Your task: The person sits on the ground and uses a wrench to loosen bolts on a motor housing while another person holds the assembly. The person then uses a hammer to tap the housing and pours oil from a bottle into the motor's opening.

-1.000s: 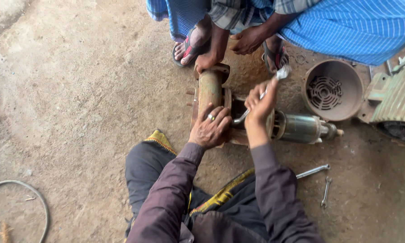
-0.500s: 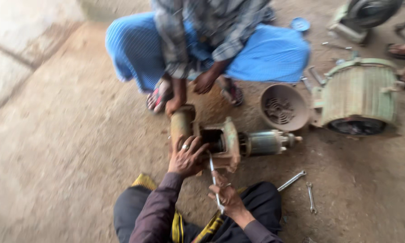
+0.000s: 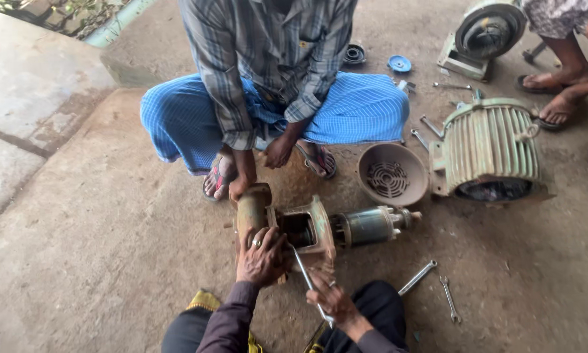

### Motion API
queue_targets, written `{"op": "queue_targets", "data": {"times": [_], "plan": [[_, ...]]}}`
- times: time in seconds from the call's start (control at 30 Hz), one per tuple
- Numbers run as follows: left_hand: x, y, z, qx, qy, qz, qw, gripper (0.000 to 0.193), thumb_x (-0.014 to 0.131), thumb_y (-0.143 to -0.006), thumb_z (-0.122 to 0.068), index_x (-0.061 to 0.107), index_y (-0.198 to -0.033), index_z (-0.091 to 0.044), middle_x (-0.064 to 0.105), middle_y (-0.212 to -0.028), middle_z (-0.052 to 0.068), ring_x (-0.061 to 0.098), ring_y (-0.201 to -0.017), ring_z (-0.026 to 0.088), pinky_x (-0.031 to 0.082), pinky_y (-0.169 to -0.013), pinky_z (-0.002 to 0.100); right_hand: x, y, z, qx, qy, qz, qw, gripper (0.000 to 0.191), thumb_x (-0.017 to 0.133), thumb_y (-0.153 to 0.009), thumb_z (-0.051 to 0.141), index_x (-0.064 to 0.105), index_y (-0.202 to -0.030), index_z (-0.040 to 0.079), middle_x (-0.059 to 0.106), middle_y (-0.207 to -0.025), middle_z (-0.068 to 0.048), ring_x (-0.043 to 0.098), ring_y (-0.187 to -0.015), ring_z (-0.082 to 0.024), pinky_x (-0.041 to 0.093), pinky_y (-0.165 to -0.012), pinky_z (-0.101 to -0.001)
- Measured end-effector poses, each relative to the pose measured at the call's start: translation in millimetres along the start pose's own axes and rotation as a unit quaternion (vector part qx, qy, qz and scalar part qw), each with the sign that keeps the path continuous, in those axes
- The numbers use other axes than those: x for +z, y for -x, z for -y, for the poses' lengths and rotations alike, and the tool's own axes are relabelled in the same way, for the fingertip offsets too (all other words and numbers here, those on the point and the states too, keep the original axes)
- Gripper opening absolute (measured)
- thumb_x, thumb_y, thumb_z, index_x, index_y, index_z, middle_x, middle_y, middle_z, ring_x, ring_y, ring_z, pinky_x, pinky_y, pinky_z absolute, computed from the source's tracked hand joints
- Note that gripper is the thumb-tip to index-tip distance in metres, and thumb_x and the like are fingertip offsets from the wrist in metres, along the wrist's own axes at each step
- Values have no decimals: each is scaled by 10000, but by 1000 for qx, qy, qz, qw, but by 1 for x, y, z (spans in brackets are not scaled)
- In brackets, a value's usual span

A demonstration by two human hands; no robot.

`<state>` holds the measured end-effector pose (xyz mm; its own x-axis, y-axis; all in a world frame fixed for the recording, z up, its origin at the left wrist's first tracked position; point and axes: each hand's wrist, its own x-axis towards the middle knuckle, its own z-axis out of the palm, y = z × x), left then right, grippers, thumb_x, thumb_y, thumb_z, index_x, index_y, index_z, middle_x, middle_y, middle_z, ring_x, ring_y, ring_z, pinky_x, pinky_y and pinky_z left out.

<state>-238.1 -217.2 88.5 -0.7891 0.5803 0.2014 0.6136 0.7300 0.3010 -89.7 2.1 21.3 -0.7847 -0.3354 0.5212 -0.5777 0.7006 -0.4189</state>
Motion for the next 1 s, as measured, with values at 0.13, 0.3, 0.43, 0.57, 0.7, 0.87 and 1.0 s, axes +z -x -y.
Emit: {"op": "queue_targets", "data": {"times": [0.13, 0.3, 0.43, 0.57, 0.7, 0.87, 1.0], "plan": [[4, 2, -1, 8, -11, -18, 1000, 747, 782, -725, -538, 610, -1359, -183, 492, -1461, 68, 402, -1389, 267, 179, -1198, 564, -5, 6, -2, -17, 39, -6, 999, 325, 811, -844, 123, 560, -1050, 119, 611, -1324, -182, 591, -1267, -399, 525, -1012, -525], [0, 10, -3, 0, -14, 16, 1000, 695, 772, -720, -525, 626, -1316, -198, 468, -1468, 66, 381, -1393, 266, 156, -1198, 566, -9, 14, 13, 31, 76, -73, 994, 291, 831, -791, 154, 629, -998, 136, 631, -1255, -203, 614, -1180, -376, 547, -911, -491], [-1, 12, 0, 10, -10, 4, 1000, 700, 752, -731, -539, 626, -1311, -169, 465, -1467, 77, 372, -1402, 284, 145, -1197, 571, -35, -13, 19, 86, -83, -152, 981, 108, 684, -936, 156, 630, -1018, 109, 683, -1096, -128, 656, -1071, -276, 539, -929, -425], [3, 8, 12, 21, -6, -28, 999, 661, 739, -765, -542, 641, -1299, -164, 485, -1467, 86, 393, -1407, 281, 163, -1204, 572, -61, -80, -1, 276, -358, -271, 850, 147, 542, -1083, 203, 584, -1037, 70, 630, -848, -32, 604, -795, -145, 487, -749, -298], [8, 2, 26, 29, -19, -46, 998, 653, 744, -755, -522, 646, -1301, -176, 503, -1486, 95, 415, -1414, 271, 193, -1221, 562, -49, -158, -61, 598, -482, -264, 584, 352, 662, -903, 422, 535, -1191, 264, 491, -666, 72, 326, -457, -55, 248, -406, -226], [8, -9, 39, 12, -6, -50, 999, 692, 776, -737, -497, 614, -1325, -170, 537, -1453, 54, 462, -1400, 255, 218, -1226, 553, 28, -222, -117, 595, -535, -204, 564, 340, 617, -1004, 428, 602, -1220, 165, 476, -693, 28, 388, -492, -77, 318, -424, -235], [8, -18, 45, -9, 21, -64, 998, 722, 802, -773, -494, 580, -1366, -147, 547, -1440, 28, 477, -1403, 224, 235, -1253, 540, 75, -251, -139, 606, -513, -178, 581, 297, 525, -1045, 303, 623, -1289, 167, 547, -732, 4, 438, -535, -79, 367, -441, -246]]}}
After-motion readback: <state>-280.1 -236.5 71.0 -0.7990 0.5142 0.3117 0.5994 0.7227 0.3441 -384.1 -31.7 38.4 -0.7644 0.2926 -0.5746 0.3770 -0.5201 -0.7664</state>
